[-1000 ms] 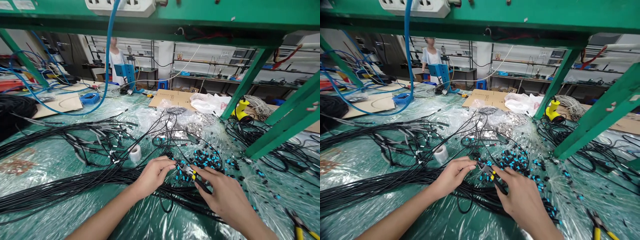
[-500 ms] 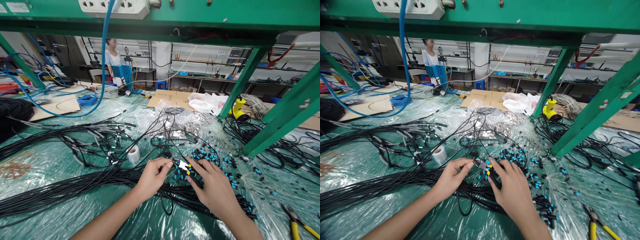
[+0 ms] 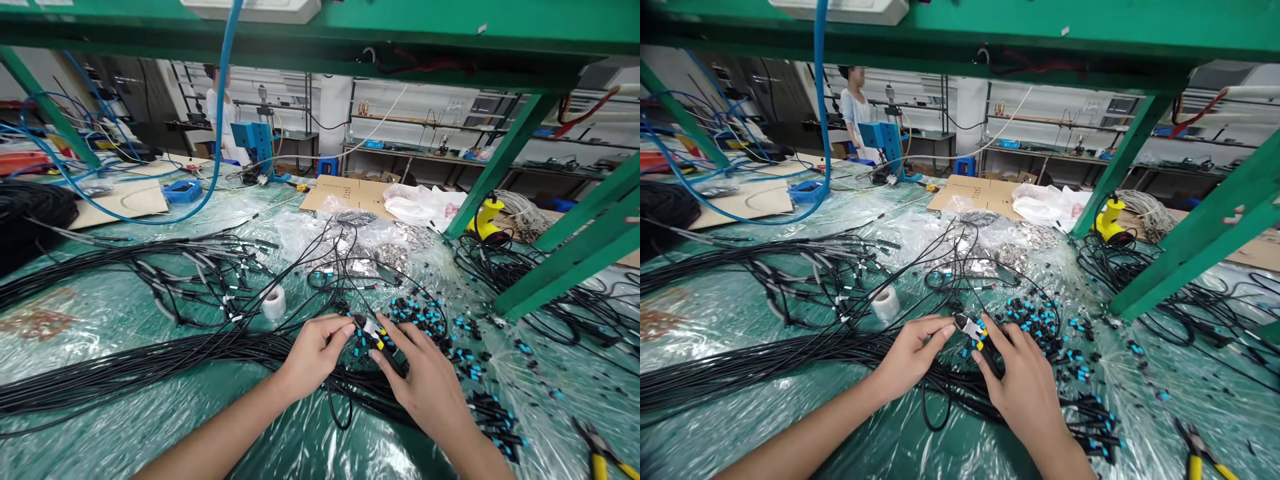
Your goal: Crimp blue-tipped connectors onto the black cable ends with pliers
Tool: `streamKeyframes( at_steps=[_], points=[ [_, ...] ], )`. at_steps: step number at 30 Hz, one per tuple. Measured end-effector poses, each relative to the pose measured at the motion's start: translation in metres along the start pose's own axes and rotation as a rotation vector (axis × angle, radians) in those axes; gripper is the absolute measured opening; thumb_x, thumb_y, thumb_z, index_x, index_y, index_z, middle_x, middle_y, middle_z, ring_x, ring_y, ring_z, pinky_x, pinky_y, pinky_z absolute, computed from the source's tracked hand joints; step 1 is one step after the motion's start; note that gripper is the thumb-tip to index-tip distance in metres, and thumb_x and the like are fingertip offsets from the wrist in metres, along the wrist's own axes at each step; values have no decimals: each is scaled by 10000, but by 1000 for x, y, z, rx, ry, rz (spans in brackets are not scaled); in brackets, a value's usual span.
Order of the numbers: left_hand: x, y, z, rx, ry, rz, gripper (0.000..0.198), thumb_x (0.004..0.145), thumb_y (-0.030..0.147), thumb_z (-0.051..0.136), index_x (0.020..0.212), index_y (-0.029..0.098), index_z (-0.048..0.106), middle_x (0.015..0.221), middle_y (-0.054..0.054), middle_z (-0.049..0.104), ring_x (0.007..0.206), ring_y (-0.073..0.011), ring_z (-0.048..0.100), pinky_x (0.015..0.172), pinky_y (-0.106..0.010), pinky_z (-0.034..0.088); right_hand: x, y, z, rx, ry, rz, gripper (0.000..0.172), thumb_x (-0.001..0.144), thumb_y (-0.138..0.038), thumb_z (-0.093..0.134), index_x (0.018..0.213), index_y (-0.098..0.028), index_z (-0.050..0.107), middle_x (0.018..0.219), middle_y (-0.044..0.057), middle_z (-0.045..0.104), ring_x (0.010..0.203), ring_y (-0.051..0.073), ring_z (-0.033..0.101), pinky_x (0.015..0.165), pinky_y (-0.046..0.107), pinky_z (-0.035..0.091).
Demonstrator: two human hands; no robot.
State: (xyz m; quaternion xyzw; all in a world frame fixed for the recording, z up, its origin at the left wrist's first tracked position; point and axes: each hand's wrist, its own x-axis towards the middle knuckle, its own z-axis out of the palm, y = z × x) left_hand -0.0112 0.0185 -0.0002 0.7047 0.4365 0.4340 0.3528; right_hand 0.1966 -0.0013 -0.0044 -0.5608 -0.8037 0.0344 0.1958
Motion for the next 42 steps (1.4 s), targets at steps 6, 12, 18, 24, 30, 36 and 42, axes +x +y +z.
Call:
streamKeyframes(
  at_steps=[6,12,18,24,30,36,42],
  points=[
    [1,0,-2,104,45,40,321,961,318,467,799,184,710,781,-39,678,737,-185,589,712,-287,434,0,-8,-6,84,-83,88,401,952,-443,454,1346,-379,497,1067,11,656,825,217,686,670,329,541],
    [1,-1,0,105,40,31,326,963,331,459,827,186,718,780,-38,689,729,-186,597,698,-290,443,0,-4,-2,241,-127,78,397,947,-417,481,1325,-317,547,1139,21,687,920,218,686,804,323,537],
    [3,-5,-1,115,22,10,312,971,310,445,893,181,718,784,-37,676,739,-186,588,677,-288,425,1,-2,1,123,-52,70,389,940,-423,500,1315,-330,548,1116,30,677,907,224,685,754,334,551],
    [4,-3,-6,172,10,9,266,955,268,476,894,175,718,702,-7,611,665,-163,542,610,-269,383,2,1,-1,-85,31,-8,499,935,-450,495,1408,-302,438,1115,81,610,982,267,602,808,403,521],
    [4,2,-9,220,-54,48,284,950,221,458,802,171,696,653,8,548,639,-152,509,589,-266,358,4,3,-1,-125,80,-78,534,927,-458,511,1425,-288,418,1141,98,571,1023,275,543,888,444,473],
    [3,1,-9,229,-50,66,288,931,201,466,737,166,676,637,8,522,589,-137,472,546,-258,327,3,4,0,-134,80,-85,537,930,-456,506,1432,-292,408,1138,94,568,1018,271,543,884,440,471],
    [3,1,-9,219,-41,59,279,930,192,467,749,172,679,632,14,517,583,-134,472,539,-255,330,4,3,-1,-177,104,-90,509,928,-440,519,1408,-287,451,1087,87,594,951,256,570,834,411,482]
  ],
)
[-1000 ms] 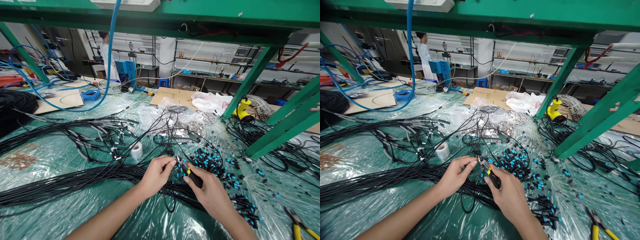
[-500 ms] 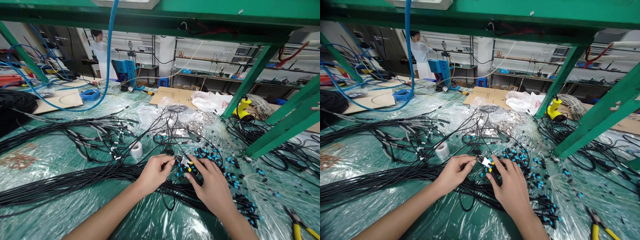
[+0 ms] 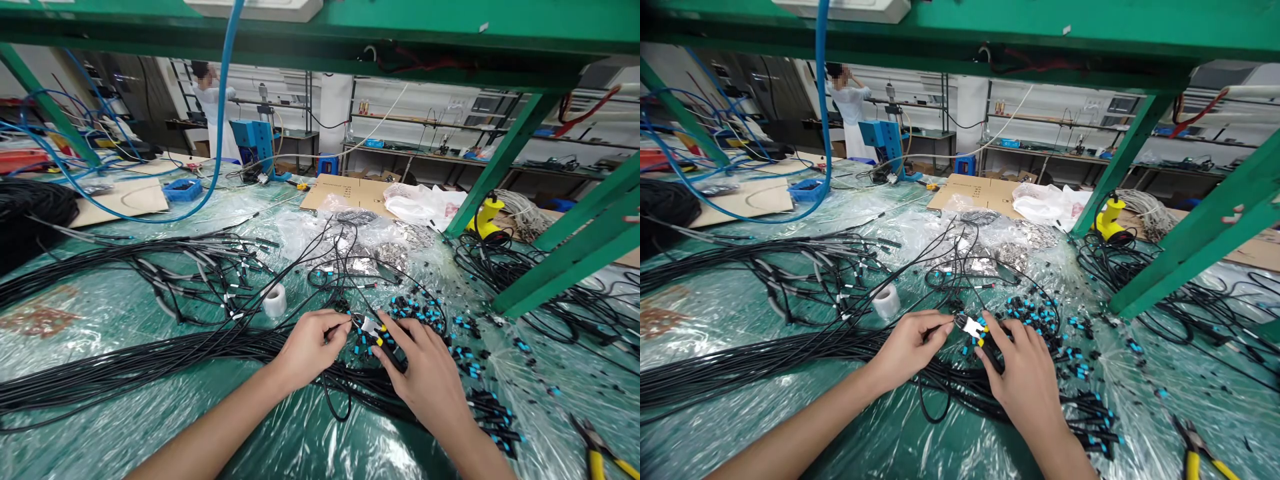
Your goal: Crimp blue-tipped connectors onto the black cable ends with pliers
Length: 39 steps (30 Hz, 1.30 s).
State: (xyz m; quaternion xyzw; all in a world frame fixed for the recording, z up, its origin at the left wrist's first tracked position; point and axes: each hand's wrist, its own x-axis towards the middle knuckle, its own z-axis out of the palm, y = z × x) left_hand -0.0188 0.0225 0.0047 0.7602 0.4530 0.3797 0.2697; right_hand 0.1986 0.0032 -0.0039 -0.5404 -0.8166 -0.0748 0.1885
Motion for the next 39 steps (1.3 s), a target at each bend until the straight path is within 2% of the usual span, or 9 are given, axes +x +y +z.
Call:
streamKeyframes(
  at_steps=[3,8,13,21,26,29,33,36,39],
  points=[
    [0,0,0,-4,0,2,272,928,192,471,763,170,685,637,12,526,590,-137,478,544,-258,333,0,0,-1,-32,36,-2,515,915,-422,549,1405,-294,455,1098,90,593,981,268,561,851,424,464],
    [0,0,0,-7,-8,-1,277,926,190,470,753,169,685,636,12,524,594,-138,478,552,-262,336,0,-1,-4,-35,-9,-8,494,931,-396,529,1408,-295,451,1087,83,610,949,254,575,833,398,472],
    [0,1,0,4,16,17,294,946,218,442,833,177,709,615,14,510,607,-152,486,563,-268,343,0,-4,-6,-65,-11,-4,457,944,-403,494,1390,-302,477,1066,69,637,866,225,615,734,334,503],
    [1,-1,1,-17,19,-3,290,954,236,452,872,174,723,662,0,585,645,-161,533,593,-269,373,0,-8,-6,-19,-69,30,412,954,-383,482,1356,-304,512,958,41,665,812,193,672,596,254,497],
    [1,-4,2,-73,47,-36,282,949,266,465,939,181,734,714,-16,635,675,-174,564,612,-270,408,1,-4,-6,69,-75,103,384,962,-415,468,1336,-346,521,1007,16,671,775,188,700,561,257,495],
    [1,-7,4,-143,74,-77,299,952,309,469,984,187,739,769,-32,679,735,-195,591,673,-292,443,2,-4,-7,108,-96,145,405,966,-449,447,1356,-349,493,986,13,661,749,193,692,569,279,503],
    [1,-8,6,-245,52,-136,316,953,344,478,1080,198,727,849,-30,715,799,-208,608,724,-302,451,0,-6,-3,142,-79,131,445,957,-464,453,1381,-330,455,1077,43,622,926,234,645,726,341,531],
    [1,-7,6,-267,33,-151,322,952,358,483,1094,199,724,778,-9,695,707,-182,573,646,-273,421,-2,-8,4,156,-41,110,489,945,-468,474,1410,-329,415,1132,59,593,1012,258,592,840,403,510],
    [0,-5,7,-254,9,-153,328,957,365,474,1069,191,728,653,16,611,600,-150,487,563,-249,362,-4,-10,8,169,-35,114,513,939,-466,482,1426,-336,387,1160,61,575,1031,264,572,859,417,505]
  ],
)
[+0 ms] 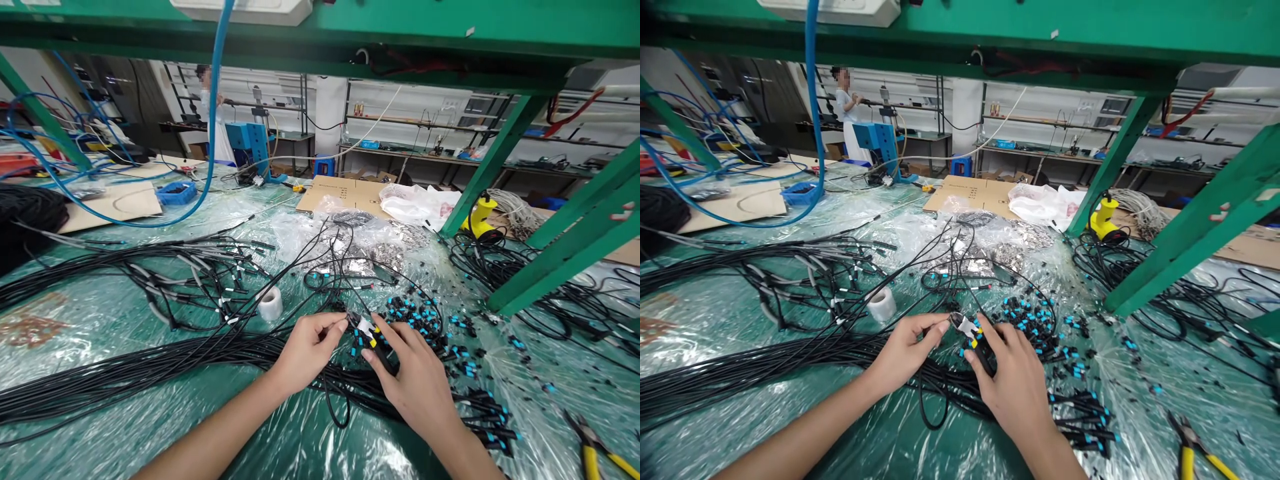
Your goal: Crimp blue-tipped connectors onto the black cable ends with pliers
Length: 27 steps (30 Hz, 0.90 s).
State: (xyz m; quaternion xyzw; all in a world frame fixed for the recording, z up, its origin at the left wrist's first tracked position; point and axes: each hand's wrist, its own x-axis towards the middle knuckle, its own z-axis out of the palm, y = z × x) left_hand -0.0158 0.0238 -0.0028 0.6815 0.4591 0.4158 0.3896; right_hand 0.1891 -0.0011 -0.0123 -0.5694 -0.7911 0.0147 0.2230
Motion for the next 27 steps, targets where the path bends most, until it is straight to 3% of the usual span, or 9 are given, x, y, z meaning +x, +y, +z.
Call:
streamKeyframes(
  at_steps=[4,9,19,24,27],
  points=[
    [-2,2,2,61,24,75,304,962,327,475,1008,189,742,674,7,578,667,-159,499,628,-258,384,-1,-1,1,20,-13,31,534,939,-478,468,1441,-333,359,1152,59,573,1039,261,566,851,405,515],
    [-3,0,3,67,46,112,293,966,293,477,1118,209,714,754,-9,638,723,-169,542,682,-268,413,-1,-2,0,22,-27,34,512,952,-474,441,1438,-338,360,1147,51,578,1025,251,580,839,391,523],
    [-2,-3,6,64,66,118,294,964,284,485,1157,215,696,841,-30,695,789,-188,589,732,-291,444,-1,-13,-6,65,-74,70,459,960,-437,437,1397,-297,448,1059,57,631,889,236,668,586,290,515],
    [-2,-1,2,41,69,134,291,966,274,486,1163,221,694,844,-22,686,780,-172,588,723,-273,447,0,-20,-13,304,-155,131,450,942,-412,477,1377,-296,496,1091,45,666,872,225,675,729,318,532],
    [0,-2,-2,72,74,146,287,967,266,482,1145,212,701,853,-26,690,794,-174,594,730,-276,452,1,-22,-14,556,-228,137,473,931,-405,510,1387,-281,493,1148,34,680,969,218,656,838,318,516]
  ],
)
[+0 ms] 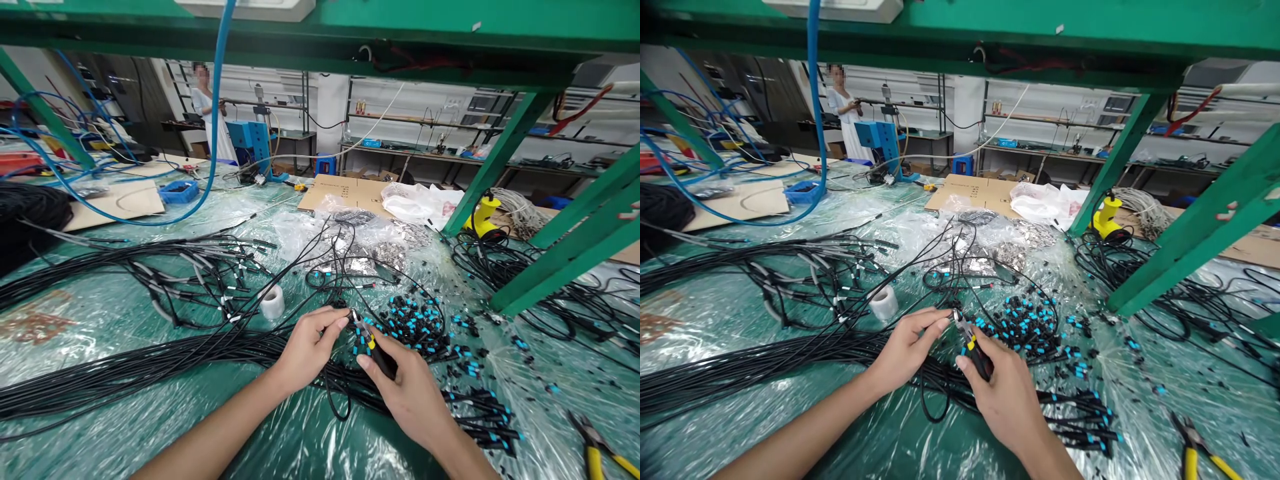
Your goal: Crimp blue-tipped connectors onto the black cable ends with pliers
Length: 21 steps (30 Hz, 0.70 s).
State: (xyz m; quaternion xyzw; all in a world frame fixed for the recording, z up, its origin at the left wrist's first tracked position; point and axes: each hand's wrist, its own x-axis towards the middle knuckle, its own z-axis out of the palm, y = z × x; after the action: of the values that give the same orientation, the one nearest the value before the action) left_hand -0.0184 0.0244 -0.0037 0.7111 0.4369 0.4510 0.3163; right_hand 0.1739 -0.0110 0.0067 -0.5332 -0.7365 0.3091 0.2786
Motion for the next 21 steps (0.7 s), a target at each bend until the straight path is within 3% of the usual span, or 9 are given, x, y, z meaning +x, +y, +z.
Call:
streamKeyframes(
  at_steps=[4,10,14,17,21],
  points=[
    [3,-4,-3,61,-14,13,282,961,272,486,1114,198,711,886,-36,703,827,-179,622,764,-283,469,3,2,2,167,-40,2,490,930,-429,512,1397,-284,481,1195,19,675,1022,219,637,899,332,494],
    [3,-7,3,53,23,-118,286,908,371,556,1088,213,711,1109,-46,714,1023,-216,639,916,-304,466,3,6,0,-230,131,32,475,882,-407,583,1347,-324,531,1124,44,665,919,237,653,815,351,505],
    [3,-11,6,15,32,-264,437,853,493,585,1176,213,677,881,-22,739,797,-215,662,753,-298,513,3,7,0,-373,178,16,514,882,-431,583,1378,-346,477,1095,53,640,959,248,633,820,366,503],
    [2,-12,8,-32,35,-320,508,828,530,598,1198,188,660,736,0,687,602,-172,574,588,-265,483,3,7,-1,-453,210,0,526,885,-445,574,1387,-334,461,1094,66,616,989,259,599,840,388,495],
    [0,-9,11,-107,44,-313,469,833,499,610,1158,166,670,703,7,645,555,-145,502,537,-245,438,3,7,-4,-526,236,-26,518,893,-431,558,1388,-325,451,1093,67,604,989,252,578,865,395,487]
  ],
)
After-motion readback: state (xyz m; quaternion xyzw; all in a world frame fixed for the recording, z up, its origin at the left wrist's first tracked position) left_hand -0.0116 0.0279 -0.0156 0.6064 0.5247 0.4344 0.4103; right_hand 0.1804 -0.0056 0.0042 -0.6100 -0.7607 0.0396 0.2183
